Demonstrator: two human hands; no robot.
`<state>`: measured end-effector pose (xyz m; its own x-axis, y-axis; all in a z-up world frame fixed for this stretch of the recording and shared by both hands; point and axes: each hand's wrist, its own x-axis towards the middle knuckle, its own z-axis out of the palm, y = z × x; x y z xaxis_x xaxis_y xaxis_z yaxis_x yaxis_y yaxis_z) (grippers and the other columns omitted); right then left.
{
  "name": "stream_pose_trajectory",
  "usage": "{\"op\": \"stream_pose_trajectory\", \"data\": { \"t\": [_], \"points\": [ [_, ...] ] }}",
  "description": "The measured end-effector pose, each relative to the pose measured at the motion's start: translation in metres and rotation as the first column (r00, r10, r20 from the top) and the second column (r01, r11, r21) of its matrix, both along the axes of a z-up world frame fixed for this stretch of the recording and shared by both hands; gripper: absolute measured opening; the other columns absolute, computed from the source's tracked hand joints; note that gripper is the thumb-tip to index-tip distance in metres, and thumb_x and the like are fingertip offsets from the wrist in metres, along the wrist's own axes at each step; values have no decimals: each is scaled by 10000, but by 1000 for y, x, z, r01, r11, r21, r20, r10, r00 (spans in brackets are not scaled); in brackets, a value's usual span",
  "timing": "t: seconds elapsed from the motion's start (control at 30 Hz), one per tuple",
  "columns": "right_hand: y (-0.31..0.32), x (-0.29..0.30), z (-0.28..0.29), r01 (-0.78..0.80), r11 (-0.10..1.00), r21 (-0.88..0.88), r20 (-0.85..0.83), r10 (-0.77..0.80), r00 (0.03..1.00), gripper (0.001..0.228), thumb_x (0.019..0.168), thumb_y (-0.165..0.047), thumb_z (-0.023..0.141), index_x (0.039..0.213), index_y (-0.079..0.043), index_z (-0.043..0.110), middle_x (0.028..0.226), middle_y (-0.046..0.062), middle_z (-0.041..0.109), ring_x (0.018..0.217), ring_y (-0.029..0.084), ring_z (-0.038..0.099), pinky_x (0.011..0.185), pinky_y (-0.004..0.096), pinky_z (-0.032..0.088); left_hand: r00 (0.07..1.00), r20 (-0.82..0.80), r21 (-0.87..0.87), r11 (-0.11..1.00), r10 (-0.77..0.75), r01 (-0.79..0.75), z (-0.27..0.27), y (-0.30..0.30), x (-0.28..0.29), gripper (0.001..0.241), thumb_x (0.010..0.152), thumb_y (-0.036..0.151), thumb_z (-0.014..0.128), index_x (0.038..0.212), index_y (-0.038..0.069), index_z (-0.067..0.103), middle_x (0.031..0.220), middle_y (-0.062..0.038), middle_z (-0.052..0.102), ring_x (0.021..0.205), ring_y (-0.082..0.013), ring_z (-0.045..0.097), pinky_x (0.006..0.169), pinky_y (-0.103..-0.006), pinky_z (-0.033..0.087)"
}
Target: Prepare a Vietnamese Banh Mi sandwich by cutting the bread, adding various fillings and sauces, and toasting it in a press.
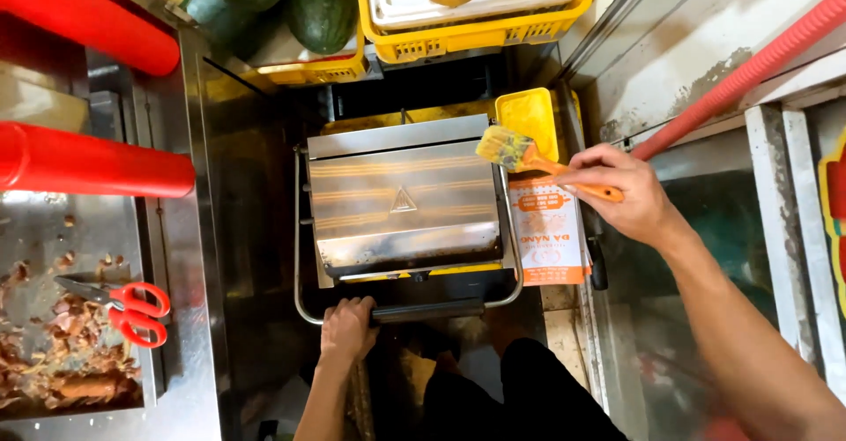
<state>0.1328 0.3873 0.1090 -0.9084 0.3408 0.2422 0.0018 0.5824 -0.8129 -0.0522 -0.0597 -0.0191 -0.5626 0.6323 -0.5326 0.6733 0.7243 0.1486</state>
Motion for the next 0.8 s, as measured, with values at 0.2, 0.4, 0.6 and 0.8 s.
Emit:
{"op": "stream_pose_trajectory", "data": {
  "t": [0.2, 0.4, 0.6, 0.8],
  "points": [
    [-68, 24, 33, 51, 992, 111, 6, -52, 999, 242, 851, 1, 785, 1088, -41, 761, 1069, 81, 711, 972, 180, 699, 849, 280, 555, 1000, -24, -46, 999, -3, 2, -7, -21, -19, 402, 739, 320, 846, 1050, 156, 652, 1082, -62, 689, 1061, -315, 655, 930, -469, 519],
    [-131, 81, 63, 364, 852, -377, 207, -306, 929, 247, 992, -63, 715, 1224, 20, 714, 1008, 93, 743, 900, 121, 688, 848, 265, 557, 989, 73, 53, 990, -132, 128, 73, -12, -64, 340, 756, 370, 802, 973, 117, 733, 943, -172, 738, 920, -378, 719, 804, -475, 588],
    [-201, 13, 55, 215, 909, -357, 456, -32, 889, 279, 895, -136, 739, 1135, -1, 778, 868, 77, 803, 782, 108, 704, 706, 267, 554, 981, -64, 116, 975, -182, 189, 187, 54, -143, 260, 767, 286, 741, 1001, 175, 767, 890, -172, 739, 846, -392, 721, 787, -486, 587],
    [-230, -98, 16, 195, 981, -26, 701, -121, 703, 318, 933, -310, 738, 1217, -171, 773, 897, 86, 809, 577, 216, 708, 602, 332, 538, 964, -206, 355, 905, -169, 235, 205, 101, -206, 250, 731, 257, 749, 967, 182, 784, 863, -194, 724, 807, -415, 710, 734, -499, 573]
  ]
}}
